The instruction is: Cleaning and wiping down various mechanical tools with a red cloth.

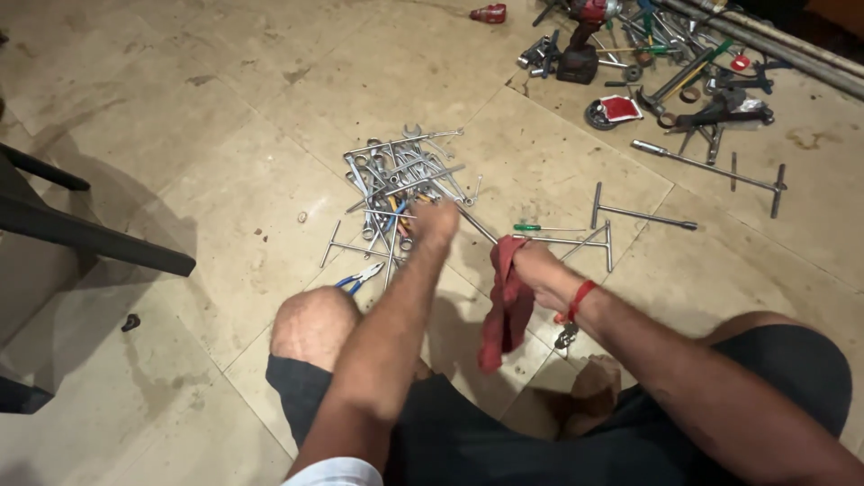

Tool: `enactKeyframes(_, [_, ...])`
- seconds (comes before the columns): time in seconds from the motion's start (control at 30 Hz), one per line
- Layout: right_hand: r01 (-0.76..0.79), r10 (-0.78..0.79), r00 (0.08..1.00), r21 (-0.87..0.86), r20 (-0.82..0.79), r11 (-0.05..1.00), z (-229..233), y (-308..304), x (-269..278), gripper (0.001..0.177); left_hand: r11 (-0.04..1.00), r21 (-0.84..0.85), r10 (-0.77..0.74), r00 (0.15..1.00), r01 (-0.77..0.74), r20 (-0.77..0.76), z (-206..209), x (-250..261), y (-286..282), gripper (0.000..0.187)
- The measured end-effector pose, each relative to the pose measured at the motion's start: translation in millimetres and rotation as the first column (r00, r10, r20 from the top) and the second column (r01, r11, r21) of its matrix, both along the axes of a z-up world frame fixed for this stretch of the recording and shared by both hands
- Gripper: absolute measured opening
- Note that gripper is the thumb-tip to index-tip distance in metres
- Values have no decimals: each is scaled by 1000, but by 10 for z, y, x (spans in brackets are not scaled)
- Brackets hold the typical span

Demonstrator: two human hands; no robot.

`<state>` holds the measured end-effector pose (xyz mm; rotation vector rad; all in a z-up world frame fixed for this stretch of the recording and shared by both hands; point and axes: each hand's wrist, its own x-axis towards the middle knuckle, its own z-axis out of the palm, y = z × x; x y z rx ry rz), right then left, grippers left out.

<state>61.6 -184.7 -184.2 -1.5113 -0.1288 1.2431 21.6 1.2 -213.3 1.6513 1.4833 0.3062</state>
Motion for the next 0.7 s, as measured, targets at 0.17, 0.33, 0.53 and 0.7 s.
enactKeyframes(0.17, [52,-52,997,6,53,999,-214,89,10,27,756,-630,155,887,178,436,-1059,416,-257,18])
enactKeyframes(0.33, [-21,32,989,-77,146,997,16,104,-30,31,727,-665,264,824,171,501,-1488,523,6,10])
enactKeyframes(0.53, [-167,207,966,-241,152,956,207,-69,-42,17,954,-300,76,939,30,335,-1544,117,487,16])
enactKeyframes(0.7, [-155,211,931,-203,297,967,88,-162,-13,26,980,180,-93,995,83,48,-2445,109,1124,23])
